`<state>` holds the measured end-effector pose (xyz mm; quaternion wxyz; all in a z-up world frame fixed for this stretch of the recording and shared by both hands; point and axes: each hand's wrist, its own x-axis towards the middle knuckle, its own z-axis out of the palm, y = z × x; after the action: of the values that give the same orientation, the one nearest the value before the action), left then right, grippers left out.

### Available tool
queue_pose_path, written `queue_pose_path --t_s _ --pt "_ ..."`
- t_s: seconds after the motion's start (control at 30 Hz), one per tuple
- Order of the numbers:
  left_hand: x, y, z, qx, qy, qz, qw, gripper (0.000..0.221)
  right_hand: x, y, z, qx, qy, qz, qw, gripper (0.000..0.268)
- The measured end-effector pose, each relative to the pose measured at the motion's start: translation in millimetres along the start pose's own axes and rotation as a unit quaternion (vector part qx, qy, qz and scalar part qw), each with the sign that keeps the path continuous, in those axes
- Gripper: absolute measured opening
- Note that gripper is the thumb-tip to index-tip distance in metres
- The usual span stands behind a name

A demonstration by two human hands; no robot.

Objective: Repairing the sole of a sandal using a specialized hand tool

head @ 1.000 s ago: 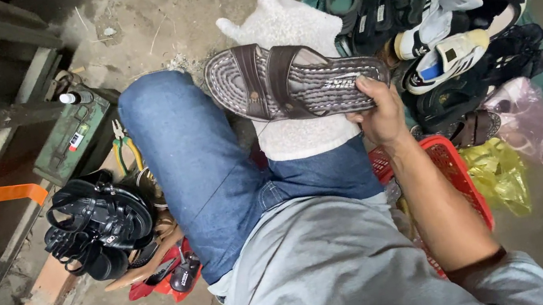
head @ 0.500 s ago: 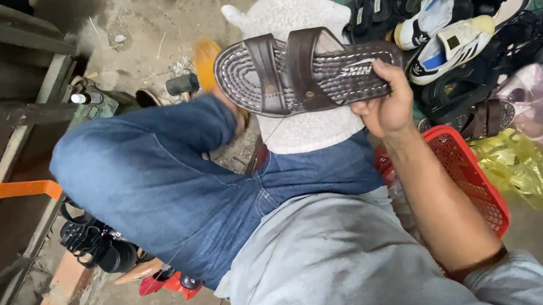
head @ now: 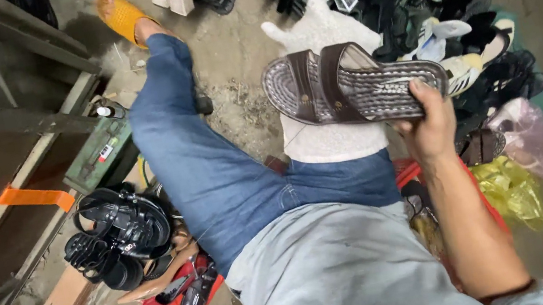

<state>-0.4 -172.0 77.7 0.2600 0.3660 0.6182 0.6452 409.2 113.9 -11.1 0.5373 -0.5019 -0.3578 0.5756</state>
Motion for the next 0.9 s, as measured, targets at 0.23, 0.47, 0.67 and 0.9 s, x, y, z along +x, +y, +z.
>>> queue_pose_path --t_s 0.23,0.47,0.67,0.9 --pt "6 -49 -17 -0.142 0.076 0.044 0.986 0.044 -54 -52 32 -0.335 -0.025 -0.144 0.931 0.029" --pt "3 -32 -22 -0.113 0.148 0.067 0.980 0.037 -95 -75 65 -0.370 -0.108 -0.188 0.903 0.025" --pt "-24 -35 -38 -0.032 0.259 0.004 0.965 0.037 -93 -81 105 -0.397 -0.183 -0.244 0.866 0.028" --pt "-17 -58 -44 0.041 0.320 -0.085 0.943 0.034 -62 -51 128 -0.382 -0.219 -0.271 0.856 0.023"
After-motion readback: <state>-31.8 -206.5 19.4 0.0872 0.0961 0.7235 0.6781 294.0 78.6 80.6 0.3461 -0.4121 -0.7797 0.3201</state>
